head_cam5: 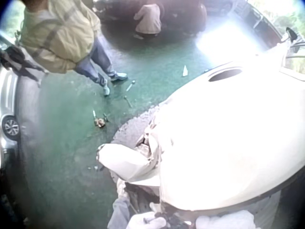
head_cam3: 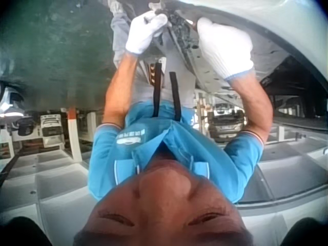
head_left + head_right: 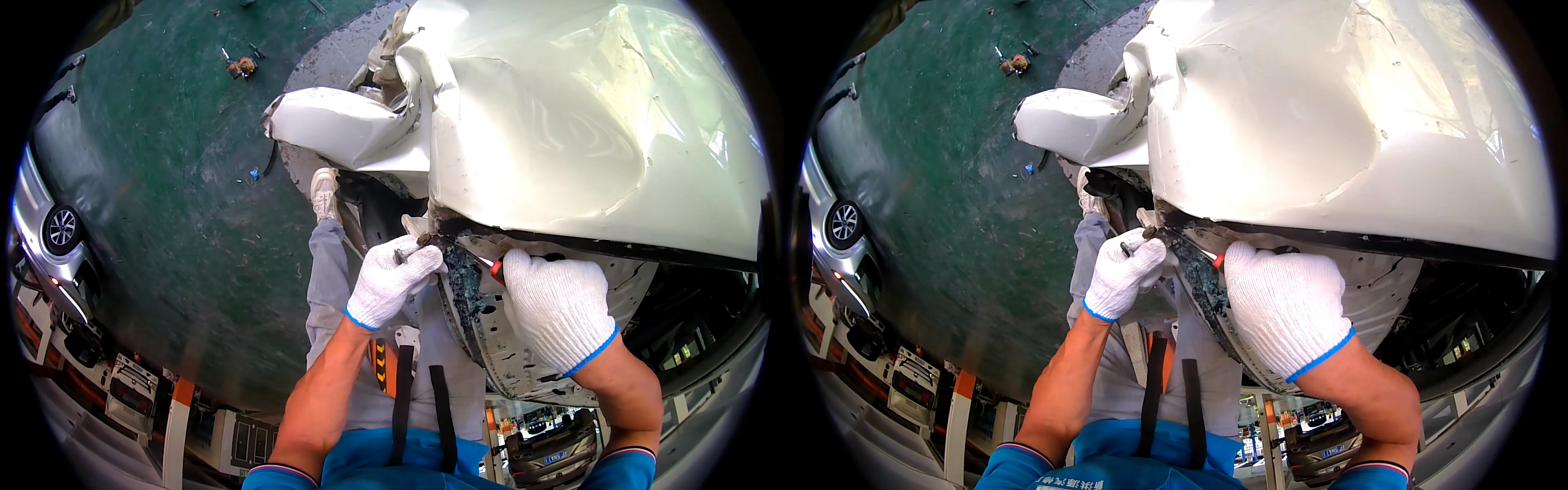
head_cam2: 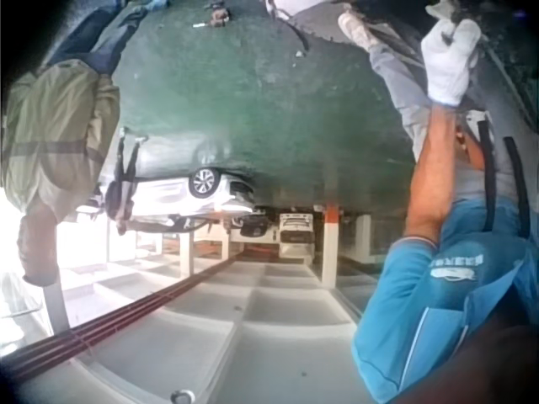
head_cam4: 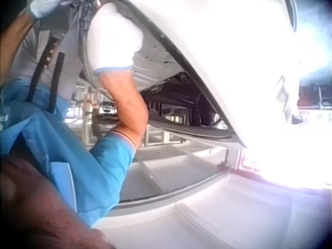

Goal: The person uses a utility knife to scrape and peel away old sealant from the windshield frame of a white car. They carefully work along the edges of the metal frame, removing the black adhesive material in strips.

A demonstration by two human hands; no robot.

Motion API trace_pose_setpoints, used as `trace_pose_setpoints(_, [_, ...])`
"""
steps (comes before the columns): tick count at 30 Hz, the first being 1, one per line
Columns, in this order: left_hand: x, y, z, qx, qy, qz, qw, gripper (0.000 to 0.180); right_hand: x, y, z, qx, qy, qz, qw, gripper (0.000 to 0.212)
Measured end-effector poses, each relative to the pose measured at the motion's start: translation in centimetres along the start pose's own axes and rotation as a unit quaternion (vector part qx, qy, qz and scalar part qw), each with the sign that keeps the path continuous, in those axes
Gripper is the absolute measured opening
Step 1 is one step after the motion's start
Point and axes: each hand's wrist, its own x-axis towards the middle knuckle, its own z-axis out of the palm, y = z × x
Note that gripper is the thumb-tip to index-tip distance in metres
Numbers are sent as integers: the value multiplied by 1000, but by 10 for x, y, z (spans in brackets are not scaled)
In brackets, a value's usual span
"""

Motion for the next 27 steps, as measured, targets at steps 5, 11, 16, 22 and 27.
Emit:
trace_pose_setpoints(5, [-1,2,0,-16,7,-11,1000,23,4,-1,-13,17,-12,-20,1000,11])
trace_pose_setpoints(11, [-4,2,0,-4,11,-22,1000,22,7,2,-18,25,-32,-40,998,12])
trace_pose_setpoints(16, [-4,4,-1,5,23,-17,1000,25,6,5,-15,-5,-33,-45,998,10])
trace_pose_setpoints(22, [-2,3,-3,3,12,-23,1000,25,0,7,2,-15,-18,-26,999,8])
trace_pose_setpoints(27, [2,-2,-11,-38,-39,-47,997,21,-8,6,5,25,-25,6,999,14])
